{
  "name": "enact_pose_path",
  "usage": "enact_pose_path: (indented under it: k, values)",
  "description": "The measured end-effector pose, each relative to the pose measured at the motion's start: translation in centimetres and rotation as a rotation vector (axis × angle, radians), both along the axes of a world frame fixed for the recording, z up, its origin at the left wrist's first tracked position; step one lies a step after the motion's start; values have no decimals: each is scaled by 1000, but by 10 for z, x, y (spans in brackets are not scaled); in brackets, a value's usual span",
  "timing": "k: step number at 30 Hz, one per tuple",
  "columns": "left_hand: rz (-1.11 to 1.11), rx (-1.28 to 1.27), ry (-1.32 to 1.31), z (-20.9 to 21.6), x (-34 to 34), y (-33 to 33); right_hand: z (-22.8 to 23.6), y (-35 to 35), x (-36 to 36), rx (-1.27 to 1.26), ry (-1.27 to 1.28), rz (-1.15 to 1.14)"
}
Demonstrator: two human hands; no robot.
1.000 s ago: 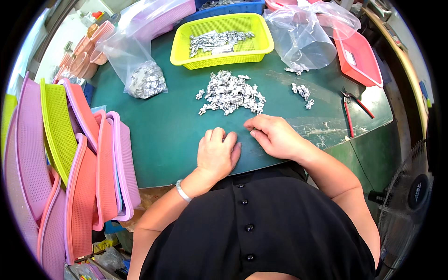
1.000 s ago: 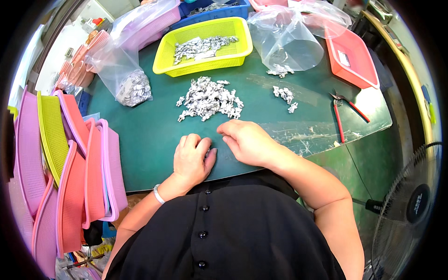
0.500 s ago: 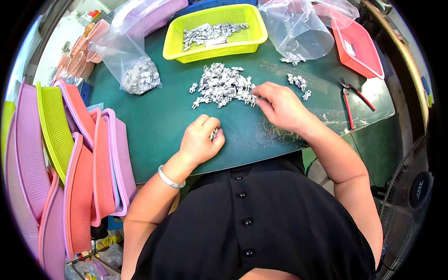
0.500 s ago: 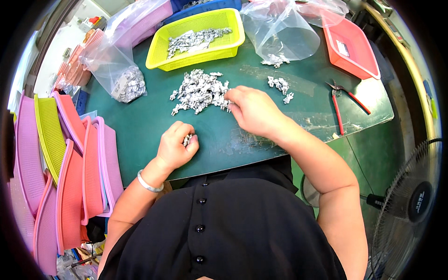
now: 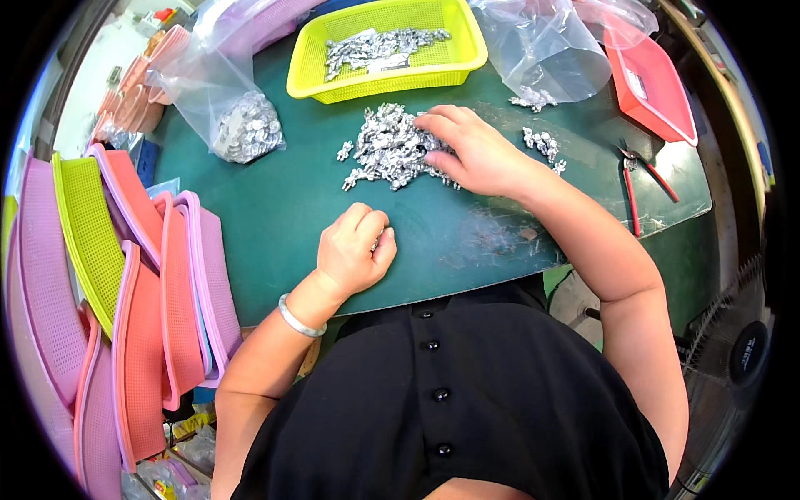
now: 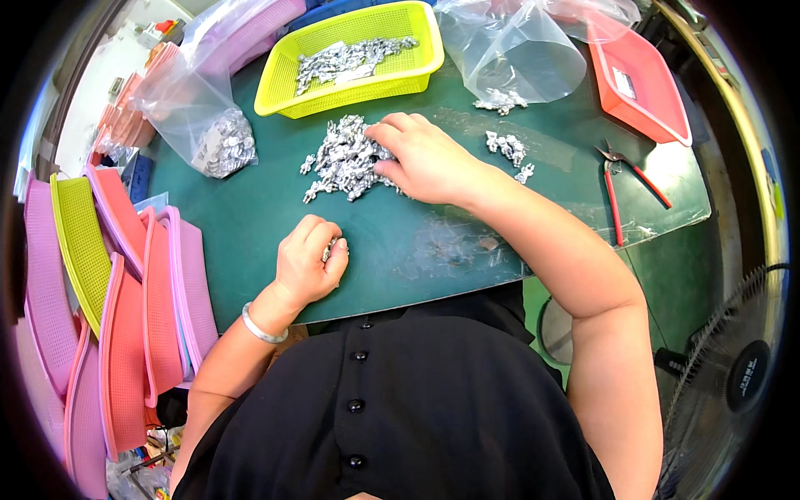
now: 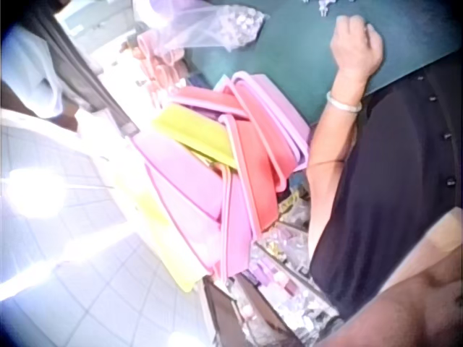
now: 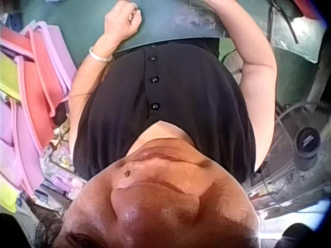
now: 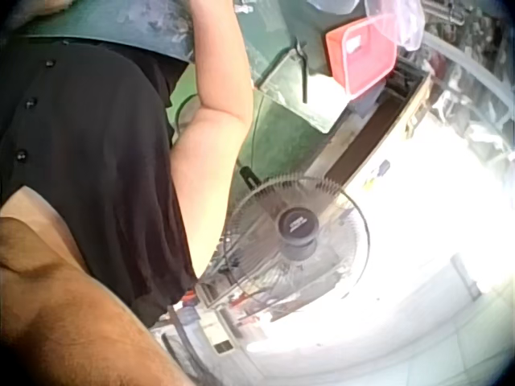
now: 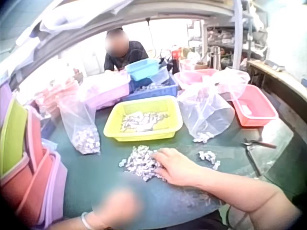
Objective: The person sits at a green workbench and assembles small silver charms by hand. They pick up individual components, link them together, and occasionally use red-handled pliers to secure the connections. The finished charms are placed into a yellow basket on the table.
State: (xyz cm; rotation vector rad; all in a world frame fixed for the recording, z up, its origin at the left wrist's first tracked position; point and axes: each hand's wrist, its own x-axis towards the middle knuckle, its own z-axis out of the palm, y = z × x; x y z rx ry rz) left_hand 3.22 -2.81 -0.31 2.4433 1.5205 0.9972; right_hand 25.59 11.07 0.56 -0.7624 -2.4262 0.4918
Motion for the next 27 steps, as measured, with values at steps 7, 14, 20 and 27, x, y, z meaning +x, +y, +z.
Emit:
enact_pose_path:
  k: [7, 14, 20, 27]
  values:
    - [-24, -102, -35, 2, -4, -5, 5, -5, -19, 144, -153, 78]
    - [117, -125, -173, 13, -7, 13, -6, -6, -26, 336, -153, 92]
    - [290, 170, -224, 65, -28, 124, -4, -6, -21, 327, -137, 118]
    - [380, -145, -31, 91, -49, 268, -6, -4, -20, 310, -52, 145]
